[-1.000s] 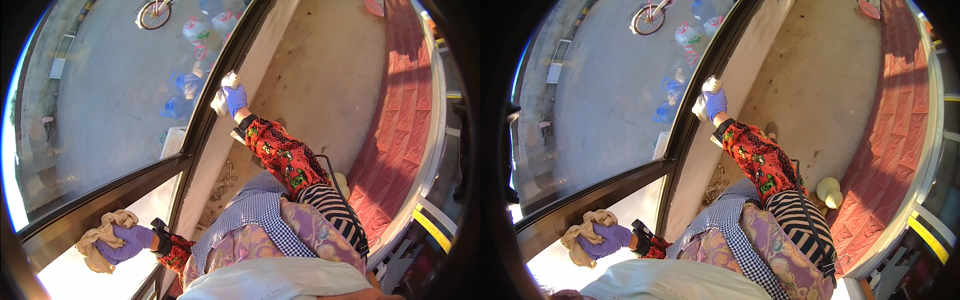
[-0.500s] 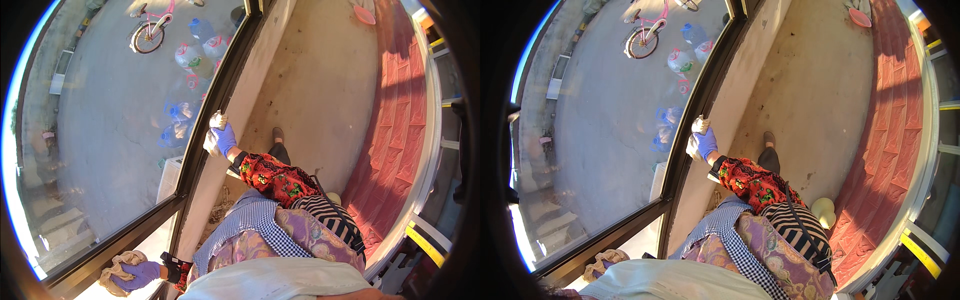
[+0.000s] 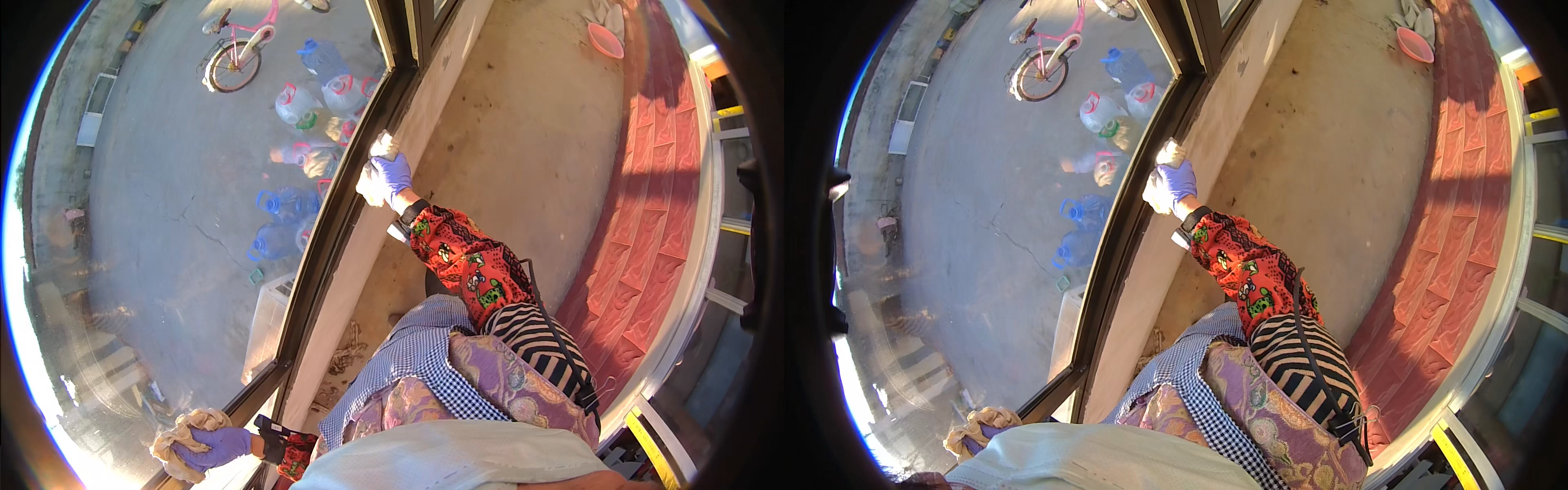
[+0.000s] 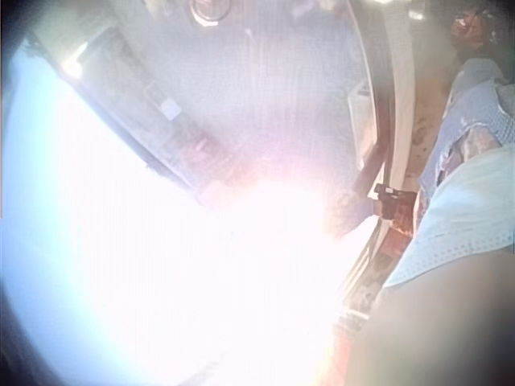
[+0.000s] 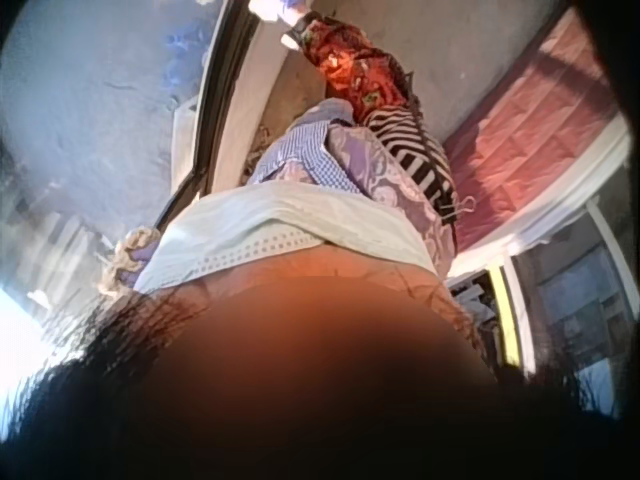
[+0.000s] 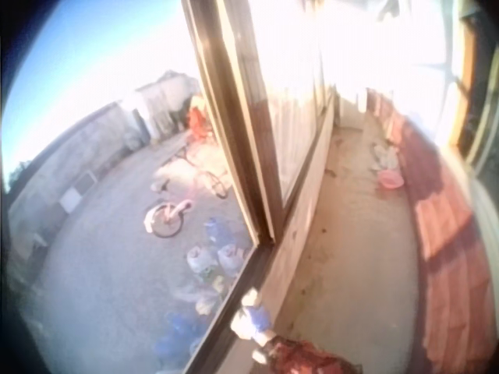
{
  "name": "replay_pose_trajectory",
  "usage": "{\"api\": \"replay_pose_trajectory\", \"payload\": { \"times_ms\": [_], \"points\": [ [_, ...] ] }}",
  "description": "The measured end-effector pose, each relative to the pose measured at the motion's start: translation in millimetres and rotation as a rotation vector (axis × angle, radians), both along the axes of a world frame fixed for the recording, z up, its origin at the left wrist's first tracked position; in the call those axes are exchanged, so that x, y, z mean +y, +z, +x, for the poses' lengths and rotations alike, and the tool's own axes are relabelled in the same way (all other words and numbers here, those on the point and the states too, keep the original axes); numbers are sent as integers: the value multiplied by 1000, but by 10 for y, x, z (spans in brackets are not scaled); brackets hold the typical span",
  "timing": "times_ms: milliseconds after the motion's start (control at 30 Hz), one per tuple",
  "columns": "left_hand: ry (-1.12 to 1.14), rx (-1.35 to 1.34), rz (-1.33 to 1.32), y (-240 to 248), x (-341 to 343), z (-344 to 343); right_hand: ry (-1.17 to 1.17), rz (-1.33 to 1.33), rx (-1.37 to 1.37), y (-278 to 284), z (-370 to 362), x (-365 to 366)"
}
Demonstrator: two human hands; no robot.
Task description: The person wipes the interior surface of a large curved window using a cloth. They repeatedly wring the cloth and wipe different sections of the glass and the window frame.
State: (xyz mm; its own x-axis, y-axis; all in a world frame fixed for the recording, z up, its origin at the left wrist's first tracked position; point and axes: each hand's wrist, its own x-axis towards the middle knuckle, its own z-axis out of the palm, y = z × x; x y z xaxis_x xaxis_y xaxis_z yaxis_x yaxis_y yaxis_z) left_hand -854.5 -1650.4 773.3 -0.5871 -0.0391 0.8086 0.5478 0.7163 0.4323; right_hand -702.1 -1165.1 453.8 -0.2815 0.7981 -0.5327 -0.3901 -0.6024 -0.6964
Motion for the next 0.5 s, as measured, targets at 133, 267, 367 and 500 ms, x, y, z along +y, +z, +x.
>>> {"api": "replay_pose_trajectory", "payload": {
  "times_ms": [133,267,367,500],
  "points": [
    [26,-2,10,18,200,2,-1,-24,115,-29,82,723],
    [51,5,16,0,336,-1,-101,-73,77,9,51,1266],
    [64,9,28,-14,395,11,-124,-4,90,18,14,1496],
    [72,14,43,-34,450,24,-203,-24,312,-145,-62,1662]
  ]
}}
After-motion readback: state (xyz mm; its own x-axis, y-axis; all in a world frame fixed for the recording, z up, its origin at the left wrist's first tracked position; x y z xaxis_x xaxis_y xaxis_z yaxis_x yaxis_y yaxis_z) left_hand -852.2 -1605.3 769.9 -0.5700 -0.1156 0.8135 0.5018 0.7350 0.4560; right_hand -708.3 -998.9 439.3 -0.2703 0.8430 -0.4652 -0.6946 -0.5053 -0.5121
